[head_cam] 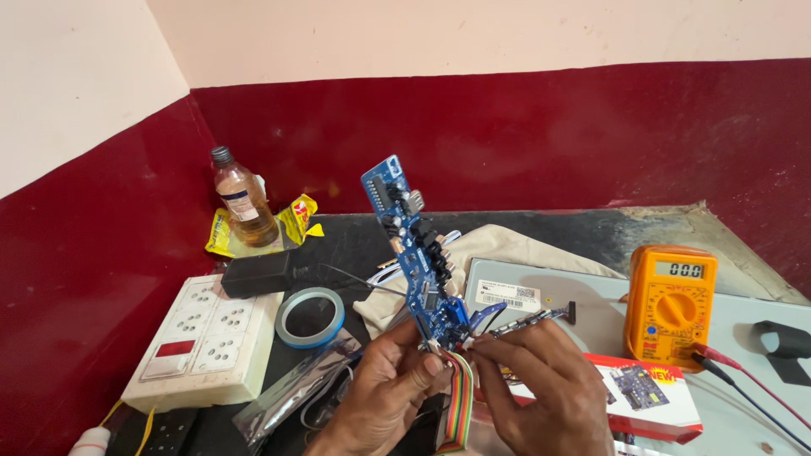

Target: The person uses a multimeter to test a small circuit board and a ribbon cable. They then unwrap a new circuit board from a plastic bag and connect it to a larger board, inspecting the connections.

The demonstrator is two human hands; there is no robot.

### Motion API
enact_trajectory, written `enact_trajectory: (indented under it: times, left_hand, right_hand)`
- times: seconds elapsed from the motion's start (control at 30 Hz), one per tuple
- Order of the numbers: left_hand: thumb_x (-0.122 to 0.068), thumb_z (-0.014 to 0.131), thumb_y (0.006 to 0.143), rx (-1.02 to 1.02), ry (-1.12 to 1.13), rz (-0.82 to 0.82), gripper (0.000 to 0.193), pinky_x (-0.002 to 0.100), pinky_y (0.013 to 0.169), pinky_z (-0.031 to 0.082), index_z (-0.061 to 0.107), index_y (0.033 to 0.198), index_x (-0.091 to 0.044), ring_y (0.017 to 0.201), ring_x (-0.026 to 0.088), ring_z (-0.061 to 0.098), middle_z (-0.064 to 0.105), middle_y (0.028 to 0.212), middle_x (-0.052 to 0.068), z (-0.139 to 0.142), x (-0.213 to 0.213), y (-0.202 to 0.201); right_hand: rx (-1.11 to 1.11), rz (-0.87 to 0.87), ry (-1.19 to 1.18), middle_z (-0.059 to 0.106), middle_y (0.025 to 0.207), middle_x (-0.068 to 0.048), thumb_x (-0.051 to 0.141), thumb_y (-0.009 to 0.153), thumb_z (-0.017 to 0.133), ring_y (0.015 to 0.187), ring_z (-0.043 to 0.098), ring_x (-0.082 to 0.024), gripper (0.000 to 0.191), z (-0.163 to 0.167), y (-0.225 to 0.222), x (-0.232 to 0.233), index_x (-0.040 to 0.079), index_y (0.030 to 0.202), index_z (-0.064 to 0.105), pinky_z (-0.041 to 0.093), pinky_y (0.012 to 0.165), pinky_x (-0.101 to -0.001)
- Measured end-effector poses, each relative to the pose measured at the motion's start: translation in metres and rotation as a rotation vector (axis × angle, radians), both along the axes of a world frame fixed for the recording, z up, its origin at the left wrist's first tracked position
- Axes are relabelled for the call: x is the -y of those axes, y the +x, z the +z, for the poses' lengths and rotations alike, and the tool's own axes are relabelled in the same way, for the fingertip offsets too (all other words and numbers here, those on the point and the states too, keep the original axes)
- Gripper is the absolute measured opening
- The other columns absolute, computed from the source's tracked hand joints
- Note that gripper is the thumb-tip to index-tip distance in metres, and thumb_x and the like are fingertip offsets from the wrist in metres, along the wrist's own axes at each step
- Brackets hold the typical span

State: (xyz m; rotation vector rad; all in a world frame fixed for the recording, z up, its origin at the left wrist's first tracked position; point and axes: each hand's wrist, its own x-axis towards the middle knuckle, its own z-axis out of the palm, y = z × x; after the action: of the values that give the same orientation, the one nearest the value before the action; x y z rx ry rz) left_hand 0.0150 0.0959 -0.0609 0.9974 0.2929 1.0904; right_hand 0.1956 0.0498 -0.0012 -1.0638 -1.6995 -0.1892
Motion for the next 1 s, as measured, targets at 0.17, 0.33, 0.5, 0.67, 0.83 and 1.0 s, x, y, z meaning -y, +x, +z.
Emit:
enact_trajectory:
  times: [0.17,0.33,0.5,0.67,0.83,1.0]
  left_hand:
    - [-0.027,0.08,0.09,-0.018,0.02,0.017,0.058,0.026,0.09,0.057,0.058,0.135,0.002,0.097,0.009,0.068,0.07,0.11,0.005,0.0,0.002,0.001]
    - [-0.028,0.078,0.091,-0.039,0.016,-0.004,0.058,0.028,0.095,0.056,0.057,0.136,0.002,0.101,0.01,0.068,0.071,0.111,0.004,0.004,0.003,0.002]
    - [-0.025,0.062,0.102,0.016,-0.006,-0.023,0.038,0.028,0.085,0.06,0.059,0.128,0.002,0.095,0.013,0.07,0.07,0.106,0.008,0.001,0.004,0.005]
    - [-0.02,0.055,0.106,0.063,-0.047,0.022,0.028,0.025,0.067,0.058,0.062,0.122,0.003,0.081,0.014,0.07,0.071,0.099,0.012,0.002,0.004,0.009]
    - [-0.001,0.066,0.09,-0.109,0.085,0.15,0.03,0.022,0.084,0.056,0.062,0.119,0.002,0.093,0.007,0.068,0.072,0.104,0.005,0.009,0.01,0.008]
    - [0.001,0.068,0.09,-0.265,0.086,0.34,0.027,0.022,0.065,0.051,0.069,0.117,0.005,0.075,0.008,0.064,0.073,0.094,0.008,0.015,0.006,0.012]
  right_hand:
    - [0.075,0.009,0.027,0.072,0.08,-0.004,0.001,0.065,0.084,0.075,0.068,-0.021,0.024,0.001,0.0,-0.001,0.007,0.087,0.077,0.055,0.063,-0.0356]
    - [0.168,0.021,0.08,0.073,0.085,-0.005,0.002,0.063,0.084,0.079,0.068,-0.023,0.026,0.004,0.003,0.001,0.006,0.088,0.076,0.055,0.065,-0.0353]
    - [0.093,-0.01,0.059,0.072,0.082,-0.004,0.002,0.065,0.085,0.077,0.068,-0.022,0.022,0.005,-0.003,0.001,0.009,0.085,0.078,0.055,0.066,-0.0356]
    - [-0.007,0.038,-0.038,0.071,0.083,-0.005,0.002,0.069,0.08,0.078,0.068,-0.021,0.017,0.007,-0.004,0.003,0.008,0.085,0.078,0.055,0.065,-0.0337]
    - [-0.034,0.117,-0.209,0.069,0.084,-0.007,-0.001,0.072,0.071,0.086,0.064,-0.022,0.024,0.005,0.004,0.004,0.005,0.092,0.083,0.052,0.074,-0.0364]
    - [-0.029,0.053,-0.178,0.069,0.091,-0.007,0.005,0.072,0.074,0.096,0.061,-0.024,0.025,0.001,0.009,-0.001,0.008,0.095,0.08,0.051,0.082,-0.0382]
